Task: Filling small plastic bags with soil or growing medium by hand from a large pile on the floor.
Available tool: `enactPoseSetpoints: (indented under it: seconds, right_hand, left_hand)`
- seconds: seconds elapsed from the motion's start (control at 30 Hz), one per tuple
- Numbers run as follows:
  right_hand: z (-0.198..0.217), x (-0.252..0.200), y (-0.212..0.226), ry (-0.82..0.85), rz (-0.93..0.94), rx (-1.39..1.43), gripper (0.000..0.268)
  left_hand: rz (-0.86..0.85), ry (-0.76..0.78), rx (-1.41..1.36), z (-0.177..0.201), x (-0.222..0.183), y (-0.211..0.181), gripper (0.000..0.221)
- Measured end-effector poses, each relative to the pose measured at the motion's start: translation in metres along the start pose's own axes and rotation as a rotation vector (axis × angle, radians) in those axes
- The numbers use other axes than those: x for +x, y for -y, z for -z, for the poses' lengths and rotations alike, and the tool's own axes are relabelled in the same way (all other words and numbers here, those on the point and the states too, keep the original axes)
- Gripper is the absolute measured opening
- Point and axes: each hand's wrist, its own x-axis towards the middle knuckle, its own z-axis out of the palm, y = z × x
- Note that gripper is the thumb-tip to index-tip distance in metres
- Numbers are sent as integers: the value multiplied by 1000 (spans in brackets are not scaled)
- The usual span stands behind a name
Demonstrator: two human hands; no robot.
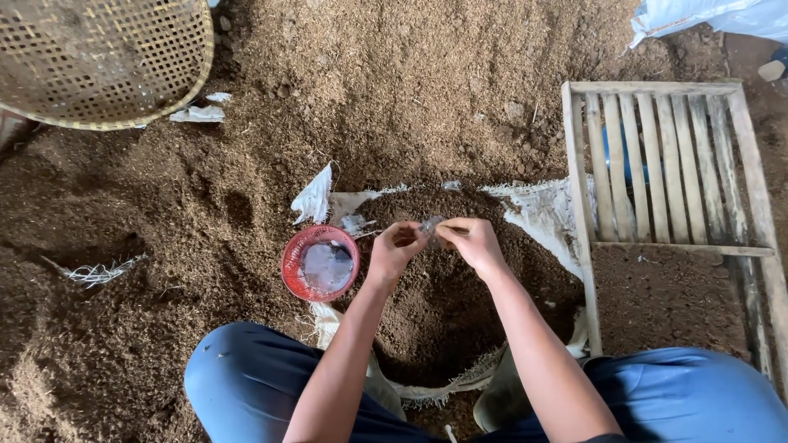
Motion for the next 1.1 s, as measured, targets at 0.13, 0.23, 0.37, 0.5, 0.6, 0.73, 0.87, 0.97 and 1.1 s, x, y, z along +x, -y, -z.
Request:
enactPoseSetpoints:
  seconds: [0.13, 0.23, 0.37, 0.5, 0.6, 0.73, 0.87, 0.97, 1.1]
  right_hand:
    - [-3, -13, 15, 94, 15, -229, 16]
    - [-5, -11, 13, 178, 46, -388, 17]
    - [-9, -15, 18, 212, 32, -386, 24]
    - [-4, -6, 9, 206, 34, -318, 26]
    - [-5, -9, 9, 176, 31, -241, 27]
    - [-5, -15, 14, 158, 41, -249, 24]
    - [-6, -15, 12, 181, 49, -243, 23]
    - [-6, -10, 7, 177, 71, -237, 23]
    - [-4, -7, 8, 152, 107, -159, 21]
  left_hand:
    - [12, 24, 114, -4, -8, -16, 50]
    - [-87, 40, 339, 0, -2, -4, 21]
    - [-93, -91, 345, 0, -1, 1, 4]
    - [-23, -133, 169, 0, -5, -8, 5]
    - [18, -117, 145, 2, -8, -12, 9]
    - [12, -115, 120, -1, -11, -19, 9]
    - [-1, -111, 123, -1, -6, -10, 15]
    - [-20, -101, 124, -3, -7, -15, 17]
    - [-87, -109, 103, -5, -7, -16, 8]
